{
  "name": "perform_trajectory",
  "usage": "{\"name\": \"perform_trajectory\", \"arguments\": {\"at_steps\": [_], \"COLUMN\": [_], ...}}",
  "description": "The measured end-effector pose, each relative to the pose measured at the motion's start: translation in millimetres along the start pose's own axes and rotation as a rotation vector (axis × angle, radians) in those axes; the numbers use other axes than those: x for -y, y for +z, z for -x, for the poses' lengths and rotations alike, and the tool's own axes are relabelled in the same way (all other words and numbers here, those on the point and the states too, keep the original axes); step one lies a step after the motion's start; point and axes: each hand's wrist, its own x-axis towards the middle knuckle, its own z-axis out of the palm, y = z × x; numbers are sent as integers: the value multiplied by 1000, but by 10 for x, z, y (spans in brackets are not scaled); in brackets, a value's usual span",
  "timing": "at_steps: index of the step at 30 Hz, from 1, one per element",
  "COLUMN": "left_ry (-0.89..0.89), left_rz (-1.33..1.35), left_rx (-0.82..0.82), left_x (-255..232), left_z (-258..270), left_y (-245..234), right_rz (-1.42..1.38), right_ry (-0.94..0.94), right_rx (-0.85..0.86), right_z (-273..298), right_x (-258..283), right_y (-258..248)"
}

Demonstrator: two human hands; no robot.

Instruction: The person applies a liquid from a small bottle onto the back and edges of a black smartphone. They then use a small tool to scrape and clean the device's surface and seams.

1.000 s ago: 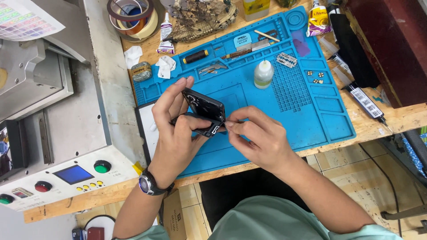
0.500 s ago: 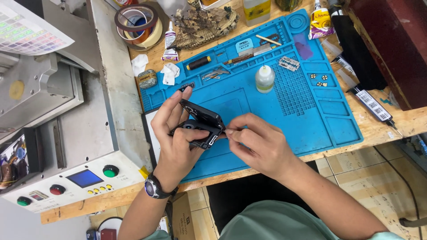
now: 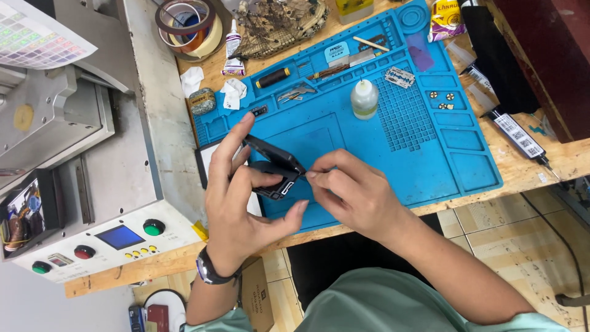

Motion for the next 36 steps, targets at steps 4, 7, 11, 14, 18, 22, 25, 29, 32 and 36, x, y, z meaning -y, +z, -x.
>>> {"name": "perform_trajectory", "arguments": {"at_steps": [4,7,11,14,18,22,25,29,32,36], "left_ry": [-12,-34,-10,-8,-29,-52,-64,-69,-71,-68], "left_rz": [-116,-148,-182,-127,-96,-54,-42,-37,-13,-14], "left_rx": [-122,-107,-126,-102,-98,-102,-102,-95,-91,-93], "left_x": [-109,-170,-195,-201,-185,-126,-124,-134,-147,-138], "left_z": [44,84,205,263,309,326,344,324,310,308], "left_y": [69,63,57,35,3,-9,3,0,-5,-3], "right_rz": [12,8,-47,-56,14,75,80,142,22,20], "right_ry": [-55,-46,0,33,-13,-16,16,17,44,31], "right_rx": [12,4,6,-11,-33,-99,-127,-138,-193,-169], "right_z": [23,61,121,129,153,89,95,113,107,111], "right_x": [45,65,126,172,187,237,256,255,257,238], "right_y": [24,18,0,5,70,146,181,189,159,141]}}
